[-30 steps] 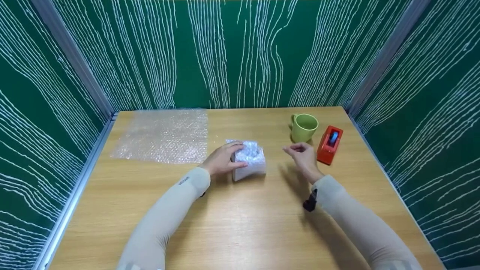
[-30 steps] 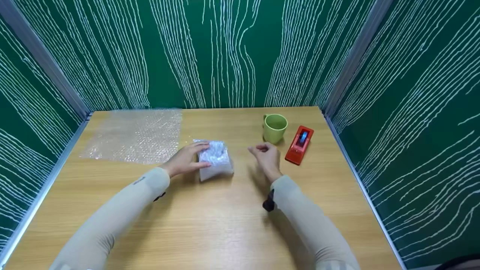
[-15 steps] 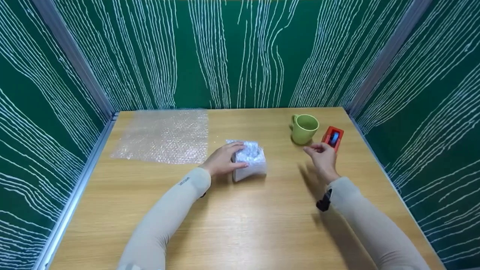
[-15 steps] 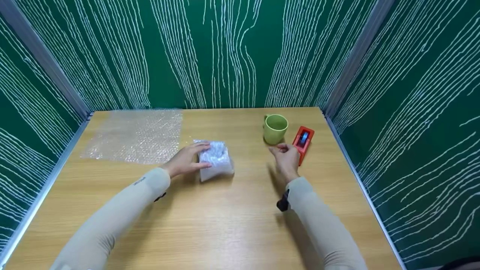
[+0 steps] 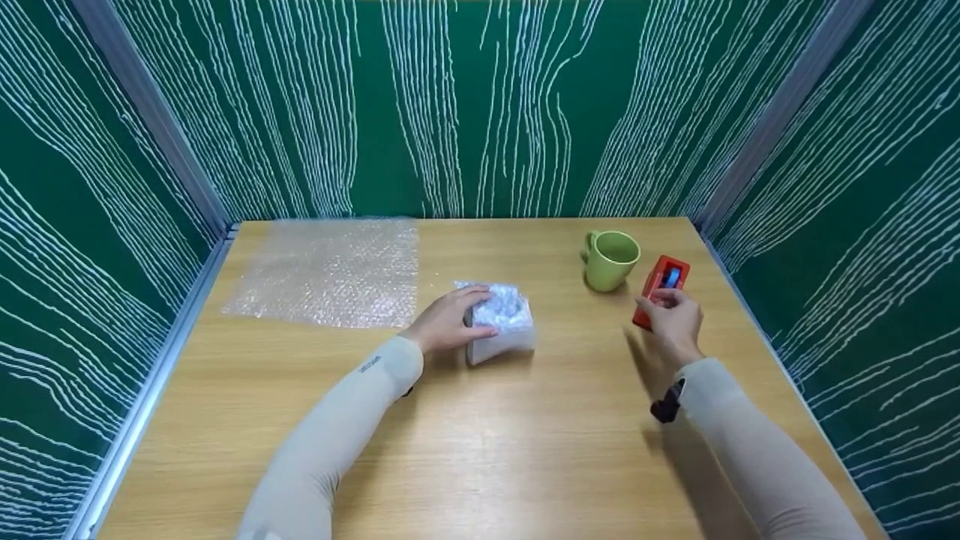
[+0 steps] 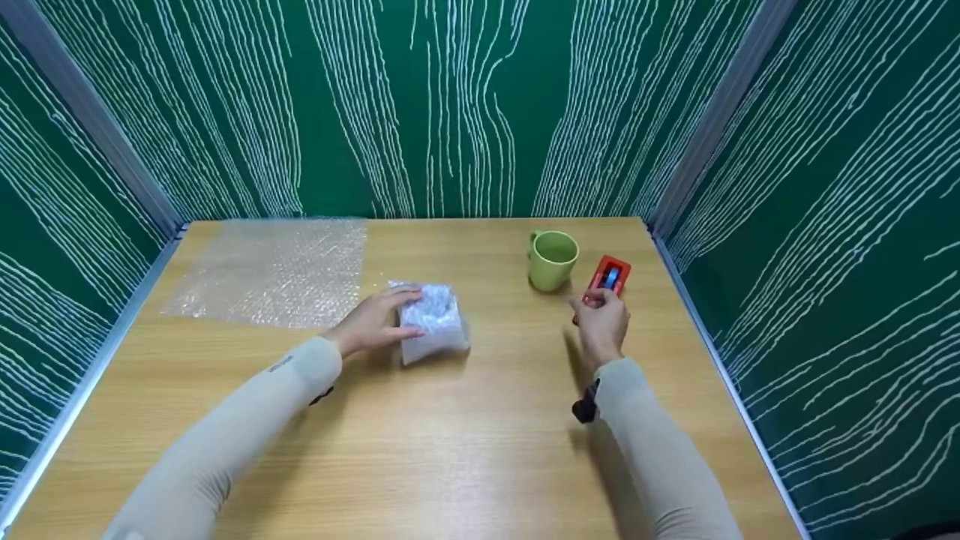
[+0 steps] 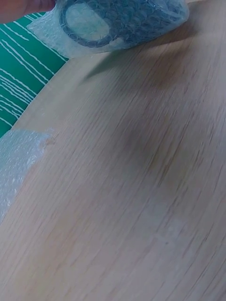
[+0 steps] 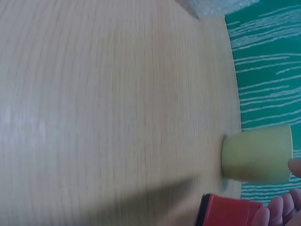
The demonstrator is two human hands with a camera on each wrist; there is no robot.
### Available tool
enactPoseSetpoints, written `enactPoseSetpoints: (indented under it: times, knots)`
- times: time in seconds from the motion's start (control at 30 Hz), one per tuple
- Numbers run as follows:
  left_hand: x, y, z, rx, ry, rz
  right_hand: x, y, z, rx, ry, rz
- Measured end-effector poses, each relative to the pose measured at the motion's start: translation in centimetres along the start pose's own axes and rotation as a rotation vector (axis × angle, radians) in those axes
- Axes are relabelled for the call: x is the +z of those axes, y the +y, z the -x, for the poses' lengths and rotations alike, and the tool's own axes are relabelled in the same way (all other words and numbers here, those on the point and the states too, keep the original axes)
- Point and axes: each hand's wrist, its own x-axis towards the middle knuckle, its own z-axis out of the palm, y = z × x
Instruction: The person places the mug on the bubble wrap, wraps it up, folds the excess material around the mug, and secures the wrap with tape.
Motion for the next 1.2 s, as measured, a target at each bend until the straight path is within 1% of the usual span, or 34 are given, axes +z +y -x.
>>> enactPoseSetpoints:
  times: [0.2,0.3,0.5,0.57,0.77,1.0,1.07,1.2]
  knots:
    - [0.0,-0.1,0.1,0.023,0.006,0.012,-0.7,0.8,-0.7,0.009,0.054,0.004]
    - [0.0,-0.1,0.1,0.030,0.007,0.022,-1.0,1.1,-1.0,0.032,0.063,-0.016]
    - [0.1,-0.2,0.0,0.027,0.010,0.020,-1.8,1.4,-1.4,0.186,-0.011,-0.190]
    - [0.1,-0.2,0.0,0.029,0.013,0.021,-2.0,1.5,-1.6,0.233,-0.029,-0.221]
    - [0.1,-0.2,0.0,0.029,0.013,0.020,-2.3,1.8,-2.1,0.282,-0.068,-0.197]
    - [0.1,-0.2,0.1,0.022,0.015,0.029,-2.4,2.0,-2.6,0.312,-0.114,-0.176]
    - [0.1,-0.2,0.1,0.021,0.017,0.029,-2.4,2.0,-2.7,0.320,-0.117,-0.174]
    - [0.2,-0.3,0.0,0.032,0.018,0.026,-2.1,2.1,-2.8,0.291,-0.085,-0.158]
